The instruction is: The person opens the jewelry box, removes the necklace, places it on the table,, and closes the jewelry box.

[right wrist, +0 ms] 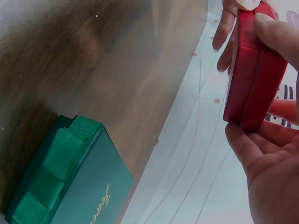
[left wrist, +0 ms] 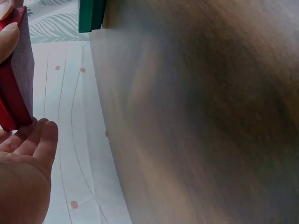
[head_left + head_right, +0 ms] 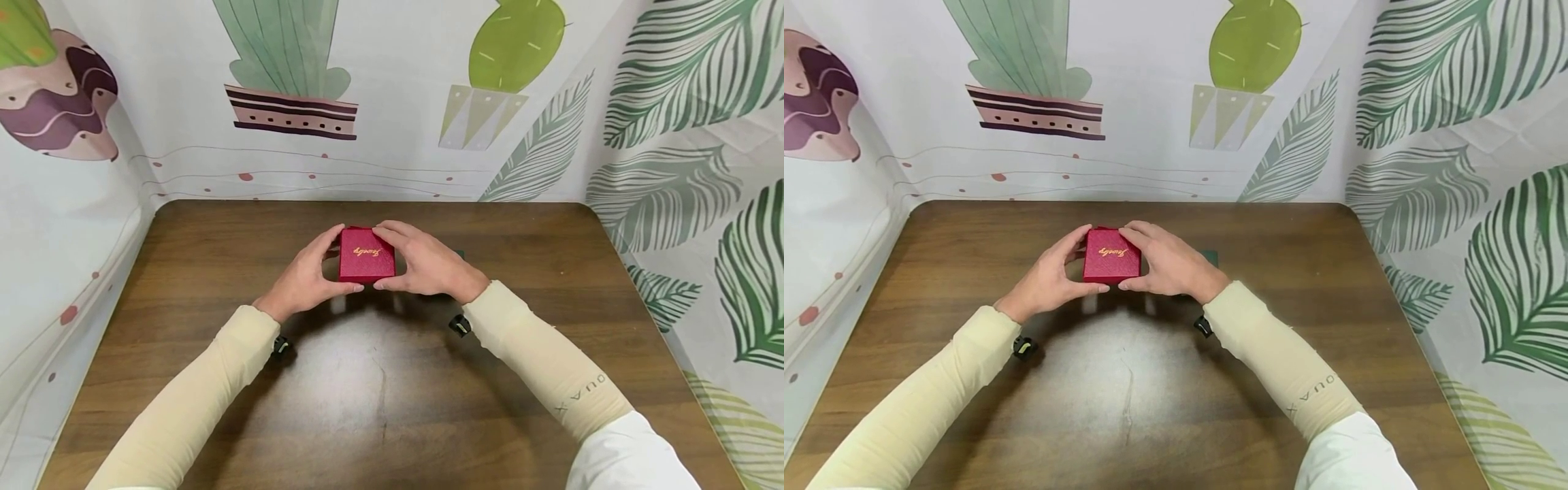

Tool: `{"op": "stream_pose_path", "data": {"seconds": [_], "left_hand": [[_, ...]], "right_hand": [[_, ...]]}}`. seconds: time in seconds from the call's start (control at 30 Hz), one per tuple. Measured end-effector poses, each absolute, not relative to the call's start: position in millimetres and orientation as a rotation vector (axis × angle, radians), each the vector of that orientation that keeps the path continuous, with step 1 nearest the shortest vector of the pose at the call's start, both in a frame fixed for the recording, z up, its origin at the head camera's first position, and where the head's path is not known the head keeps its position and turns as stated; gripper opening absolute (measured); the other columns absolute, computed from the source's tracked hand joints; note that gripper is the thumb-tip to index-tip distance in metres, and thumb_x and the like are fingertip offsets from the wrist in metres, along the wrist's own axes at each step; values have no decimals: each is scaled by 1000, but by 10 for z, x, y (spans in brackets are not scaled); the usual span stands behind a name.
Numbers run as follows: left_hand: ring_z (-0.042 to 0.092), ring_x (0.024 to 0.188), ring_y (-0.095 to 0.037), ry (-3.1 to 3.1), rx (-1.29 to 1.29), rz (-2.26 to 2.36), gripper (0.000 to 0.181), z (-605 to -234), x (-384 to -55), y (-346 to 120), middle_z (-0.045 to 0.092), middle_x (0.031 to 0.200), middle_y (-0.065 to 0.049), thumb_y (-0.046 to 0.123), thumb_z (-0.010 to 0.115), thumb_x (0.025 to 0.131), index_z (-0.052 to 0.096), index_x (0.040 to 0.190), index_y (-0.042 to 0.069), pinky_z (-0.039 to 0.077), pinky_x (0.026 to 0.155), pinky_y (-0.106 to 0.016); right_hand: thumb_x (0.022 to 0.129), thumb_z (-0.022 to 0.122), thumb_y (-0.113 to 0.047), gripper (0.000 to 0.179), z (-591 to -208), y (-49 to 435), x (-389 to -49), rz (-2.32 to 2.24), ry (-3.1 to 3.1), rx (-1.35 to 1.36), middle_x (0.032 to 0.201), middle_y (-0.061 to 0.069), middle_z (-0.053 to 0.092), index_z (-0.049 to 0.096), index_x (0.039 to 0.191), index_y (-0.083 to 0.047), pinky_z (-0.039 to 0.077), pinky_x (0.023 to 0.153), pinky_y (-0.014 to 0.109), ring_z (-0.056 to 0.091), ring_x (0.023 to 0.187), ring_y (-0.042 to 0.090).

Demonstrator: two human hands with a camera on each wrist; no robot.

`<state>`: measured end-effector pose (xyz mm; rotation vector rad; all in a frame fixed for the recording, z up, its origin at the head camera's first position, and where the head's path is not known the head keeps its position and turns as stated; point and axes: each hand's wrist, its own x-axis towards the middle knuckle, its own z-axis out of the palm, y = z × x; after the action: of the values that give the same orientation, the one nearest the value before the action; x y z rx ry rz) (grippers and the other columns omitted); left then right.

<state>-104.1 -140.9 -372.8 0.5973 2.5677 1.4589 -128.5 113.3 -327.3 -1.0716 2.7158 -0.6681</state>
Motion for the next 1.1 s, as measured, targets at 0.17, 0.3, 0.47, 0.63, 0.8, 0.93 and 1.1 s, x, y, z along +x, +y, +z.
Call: {"op": "stream_pose_path", "data": {"seconds": [0.17, 0.3, 0.47, 0.63, 0.8, 0.93, 1.1], "left_hand": [[55, 136, -33, 2543, 579, 1486, 108, -3718, -1031, -1409, 50, 153, -11, 22, 94, 77, 28, 162, 10, 48, 116, -51], [54, 137, -34, 2530, 573, 1509, 108, -3715, -1025, -1405, 49, 153, -11, 22, 94, 78, 27, 163, 10, 47, 116, -53], [54, 137, -33, 2535, 593, 1538, 108, -3719, -1024, -1389, 50, 153, -11, 21, 93, 78, 28, 162, 8, 46, 116, -55], [50, 140, -31, 2543, 586, 1543, 112, -3729, -1013, -1376, 46, 156, -10, 24, 94, 78, 24, 164, 10, 45, 117, -55], [50, 140, -33, 2526, 541, 1559, 114, -3720, -992, -1383, 44, 158, -10, 27, 94, 78, 21, 165, 14, 45, 116, -58], [52, 138, -35, 2520, 518, 1564, 117, -3711, -981, -1386, 44, 159, -10, 27, 94, 78, 19, 166, 15, 46, 115, -58], [54, 135, -36, 2523, 503, 1572, 116, -3703, -975, -1378, 44, 159, -11, 26, 93, 78, 20, 167, 13, 47, 113, -60]], "right_hand": [[84, 86, -41, 88, -3264, 1140, -1281, -676, 2727, -1064, 156, 10, 47, 48, 154, -4, 52, 112, 43, 53, 139, 26], [83, 86, -40, 87, -3258, 1145, -1280, -684, 2735, -1071, 156, 10, 48, 48, 153, -4, 53, 111, 43, 54, 137, 26], [83, 87, -39, 85, -3248, 1152, -1282, -707, 2736, -1093, 153, 9, 50, 50, 152, -4, 54, 109, 41, 57, 133, 24], [83, 87, -40, 85, -3237, 1154, -1280, -725, 2733, -1096, 152, 8, 51, 51, 151, -5, 55, 108, 41, 57, 131, 23], [83, 86, -41, 85, -3218, 1136, -1273, -723, 2737, -1102, 152, 8, 51, 51, 151, -4, 55, 108, 41, 57, 132, 23], [83, 86, -40, 86, -3191, 1129, -1260, -714, 2740, -1093, 153, 9, 51, 51, 152, -4, 55, 109, 42, 56, 134, 25], [83, 86, -41, 86, -3180, 1129, -1252, -716, 2742, -1089, 156, 11, 50, 51, 152, -4, 53, 111, 43, 55, 137, 27]]}}
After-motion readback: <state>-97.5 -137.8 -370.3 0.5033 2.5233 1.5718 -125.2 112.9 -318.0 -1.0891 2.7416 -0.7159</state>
